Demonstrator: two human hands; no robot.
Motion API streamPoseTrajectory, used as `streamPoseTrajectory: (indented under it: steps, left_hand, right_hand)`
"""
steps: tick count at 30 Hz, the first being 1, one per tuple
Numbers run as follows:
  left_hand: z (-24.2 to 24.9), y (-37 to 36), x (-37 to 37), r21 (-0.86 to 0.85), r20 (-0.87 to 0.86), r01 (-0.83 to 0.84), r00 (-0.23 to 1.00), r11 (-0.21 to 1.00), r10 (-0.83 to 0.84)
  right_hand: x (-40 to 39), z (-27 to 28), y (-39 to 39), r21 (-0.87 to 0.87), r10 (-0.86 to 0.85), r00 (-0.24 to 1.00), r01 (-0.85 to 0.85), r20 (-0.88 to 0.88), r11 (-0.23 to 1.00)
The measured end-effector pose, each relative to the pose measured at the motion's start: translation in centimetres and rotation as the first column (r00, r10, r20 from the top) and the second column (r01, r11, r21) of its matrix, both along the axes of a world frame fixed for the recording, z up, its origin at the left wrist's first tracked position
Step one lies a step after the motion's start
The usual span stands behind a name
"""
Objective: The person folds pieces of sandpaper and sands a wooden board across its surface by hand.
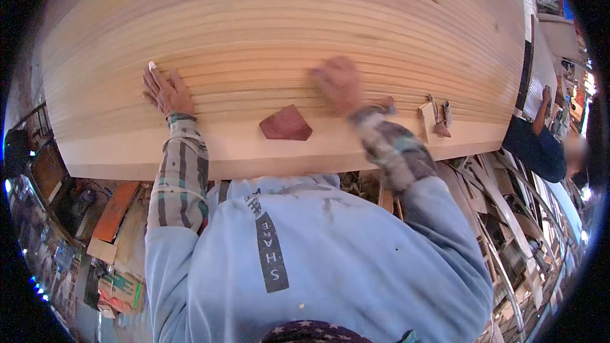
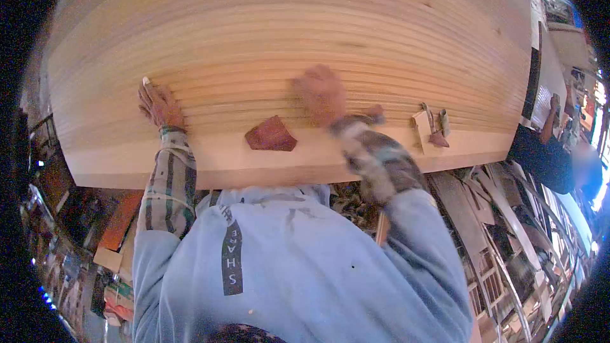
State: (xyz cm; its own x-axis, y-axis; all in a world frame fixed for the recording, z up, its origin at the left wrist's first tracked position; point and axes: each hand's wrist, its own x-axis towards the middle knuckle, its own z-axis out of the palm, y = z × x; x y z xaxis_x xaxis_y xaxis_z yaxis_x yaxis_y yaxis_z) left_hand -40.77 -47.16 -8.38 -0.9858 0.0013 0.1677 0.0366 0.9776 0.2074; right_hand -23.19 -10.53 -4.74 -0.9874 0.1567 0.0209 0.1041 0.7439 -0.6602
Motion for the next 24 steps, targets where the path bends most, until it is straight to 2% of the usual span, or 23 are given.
streamPoseTrajectory:
  steps: [1,2,4,6,7,8,9,10,11,13,14,16,19,20,22,23,24]
  left_hand:
    - [0.1,-0.1,-0.1,-0.007,-0.008,0.001,1.0,1.0,-0.001]
    - [0.2,0.0,-0.2,0.007,-0.004,-0.013,1.0,1.0,0.013]
    - [0.2,0.0,0.0,0.022,-0.008,-0.018,1.0,1.0,0.018]
    - [0.1,0.0,-0.1,0.025,-0.026,-0.014,1.0,1.0,0.015]
    - [-0.1,0.1,0.0,0.035,-0.023,-0.009,1.0,0.999,0.009]
    - [0.0,0.3,0.0,0.049,-0.026,-0.002,1.0,0.999,0.004]
    - [-0.1,0.2,0.3,0.059,-0.022,-0.001,1.0,0.998,0.002]
    - [-0.2,0.1,0.5,0.064,-0.01,-0.01,1.0,0.998,0.01]
    - [-0.3,0.0,0.4,0.057,-0.012,0.003,1.0,0.998,-0.002]
    - [-0.6,0.3,0.2,0.042,-0.017,0.001,1.0,0.999,-0.001]
    - [-0.6,0.6,0.2,0.047,-0.007,-0.007,1.0,0.999,0.008]
    - [-0.7,0.6,0.0,0.03,-0.001,-0.031,1.0,0.999,0.031]
    - [-0.5,0.4,0.0,-0.014,-0.016,-0.02,1.0,1.0,0.019]
    - [-0.1,0.7,0.1,0.011,-0.006,-0.029,1.0,1.0,0.029]
    - [0.2,0.3,0.1,0.028,0.001,-0.039,0.999,0.999,0.039]
    - [-0.1,0.2,-0.1,0.074,0.002,-0.029,1.0,0.997,0.029]
    - [-0.2,0.0,-0.1,0.12,0.008,-0.016,1.0,0.993,0.015]
  right_hand:
    - [-2.8,-0.3,-3.9,0.228,0.217,0.974,-0.198,-0.061,0.953]
    - [-4.7,-3.9,-8.1,0.106,0.196,0.966,-0.179,-0.171,0.978]
    - [-9.0,0.6,-11.8,-0.003,0.256,0.967,-0.256,-0.011,0.967]
    - [-7.9,0.3,-10.0,0.018,0.229,0.973,-0.229,0.01,0.973]
    - [-6.8,-0.4,-8.4,0.037,0.216,0.976,-0.217,0.041,0.975]
    - [-4.1,-3.6,-4.1,0.104,0.259,0.966,-0.255,-0.018,0.961]
    - [-1.9,-0.2,0.4,0.182,0.354,0.935,-0.345,-0.021,0.921]
    - [0.4,1.6,3.9,0.332,0.275,0.959,-0.28,0.063,0.901]
    - [3.4,1.6,8.6,0.451,0.303,0.95,-0.302,0.073,0.84]
    - [8.0,1.8,16.6,0.607,0.241,0.956,-0.291,0.165,0.739]
    - [7.6,1.6,15.8,0.598,0.257,0.953,-0.303,0.164,0.742]
    - [6.7,0.9,13.8,0.396,0.052,0.997,-0.072,0.061,0.915]
    - [-1.1,0.0,-0.2,0.187,0.136,0.987,-0.15,0.086,0.971]
    - [-4.0,0.0,-4.8,0.181,0.265,0.964,-0.259,-0.009,0.949]
    - [-9.3,-2.3,-14.1,0.099,0.287,0.883,-0.27,-0.372,0.958]
    - [-11.6,-8.0,-18.9,0.01,0.236,0.84,-0.266,-0.488,0.964]
    - [-12.5,-7.0,-20.3,0.005,0.232,0.839,-0.264,-0.492,0.965]
